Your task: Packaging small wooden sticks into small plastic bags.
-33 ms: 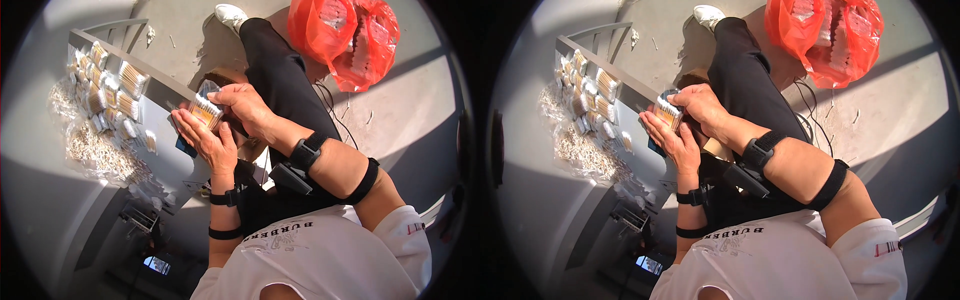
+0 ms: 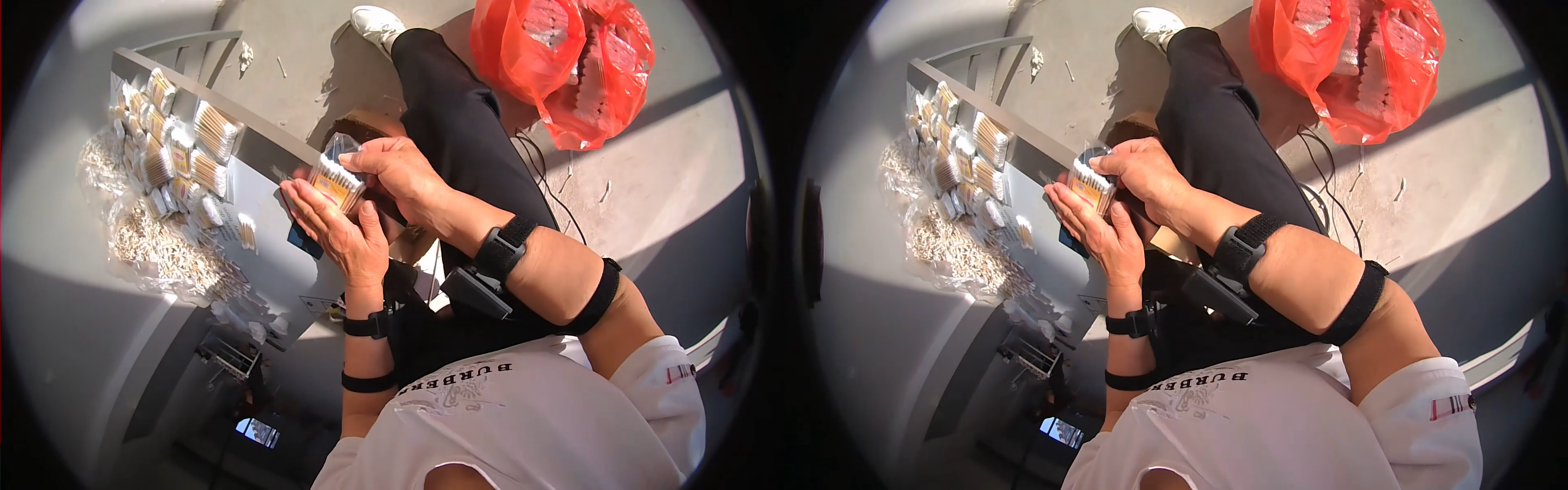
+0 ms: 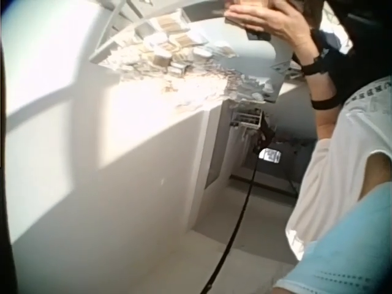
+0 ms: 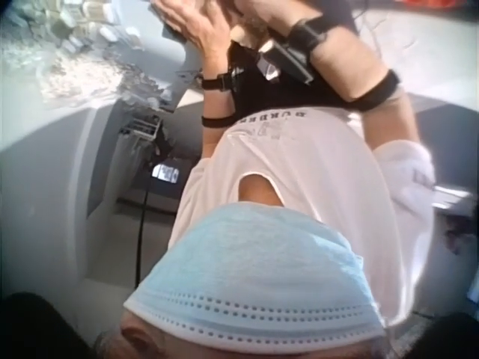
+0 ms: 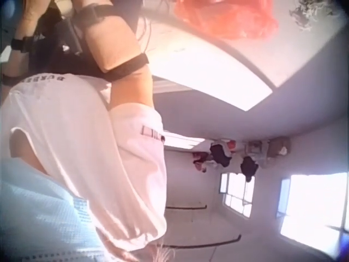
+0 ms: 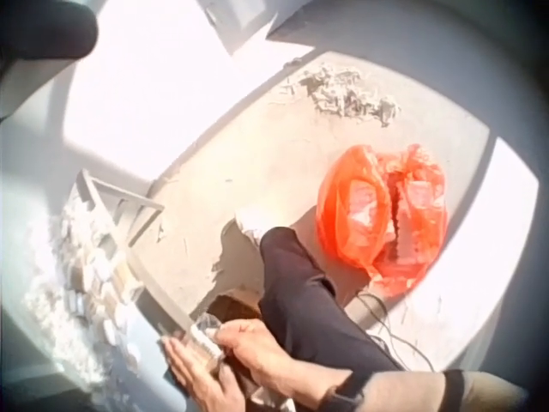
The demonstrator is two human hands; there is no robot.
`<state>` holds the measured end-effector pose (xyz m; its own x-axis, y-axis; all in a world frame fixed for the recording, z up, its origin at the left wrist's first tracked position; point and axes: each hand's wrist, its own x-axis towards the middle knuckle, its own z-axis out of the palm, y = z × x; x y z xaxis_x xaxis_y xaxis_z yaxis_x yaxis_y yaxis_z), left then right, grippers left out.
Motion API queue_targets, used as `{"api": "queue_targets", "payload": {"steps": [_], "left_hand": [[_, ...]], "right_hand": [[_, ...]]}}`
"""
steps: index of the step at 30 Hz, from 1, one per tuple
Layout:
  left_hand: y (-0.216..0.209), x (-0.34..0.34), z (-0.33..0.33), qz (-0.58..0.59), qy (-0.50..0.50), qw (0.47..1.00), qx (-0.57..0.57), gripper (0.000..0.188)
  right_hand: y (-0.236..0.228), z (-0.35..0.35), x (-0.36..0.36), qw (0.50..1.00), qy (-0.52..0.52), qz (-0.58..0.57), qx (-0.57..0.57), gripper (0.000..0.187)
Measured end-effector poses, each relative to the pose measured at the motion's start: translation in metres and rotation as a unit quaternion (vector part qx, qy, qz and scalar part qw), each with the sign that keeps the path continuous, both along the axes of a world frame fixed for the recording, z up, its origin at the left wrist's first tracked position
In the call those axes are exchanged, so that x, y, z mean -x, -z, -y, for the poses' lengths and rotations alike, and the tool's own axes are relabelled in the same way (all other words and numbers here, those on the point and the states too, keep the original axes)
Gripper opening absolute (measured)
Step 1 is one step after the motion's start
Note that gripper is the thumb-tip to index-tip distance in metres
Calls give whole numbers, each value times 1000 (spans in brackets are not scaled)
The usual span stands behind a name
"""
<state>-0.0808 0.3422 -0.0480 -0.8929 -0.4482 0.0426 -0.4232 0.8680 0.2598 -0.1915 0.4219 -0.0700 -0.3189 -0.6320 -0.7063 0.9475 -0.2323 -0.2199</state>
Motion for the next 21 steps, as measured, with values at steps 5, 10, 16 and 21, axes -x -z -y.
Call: {"api": "queue_targets", "payload": {"steps": [5,10,16,21], "left_hand": [[-1,0,0,7,-10,1000,-16,88],[0,1,2,18,-7,1000,-6,85],[-1,3,1,23,-1,1000,12,84],[1,3,0,14,-5,1000,16,84]], "right_hand": [[-1,-2,4,1000,-11,2,9,13],[-4,-3,7,1000,-9,10,19,12],[-1,-3,8,999,-5,15,29,10],[-2,-3,10,999,-28,26,17,9]]}}
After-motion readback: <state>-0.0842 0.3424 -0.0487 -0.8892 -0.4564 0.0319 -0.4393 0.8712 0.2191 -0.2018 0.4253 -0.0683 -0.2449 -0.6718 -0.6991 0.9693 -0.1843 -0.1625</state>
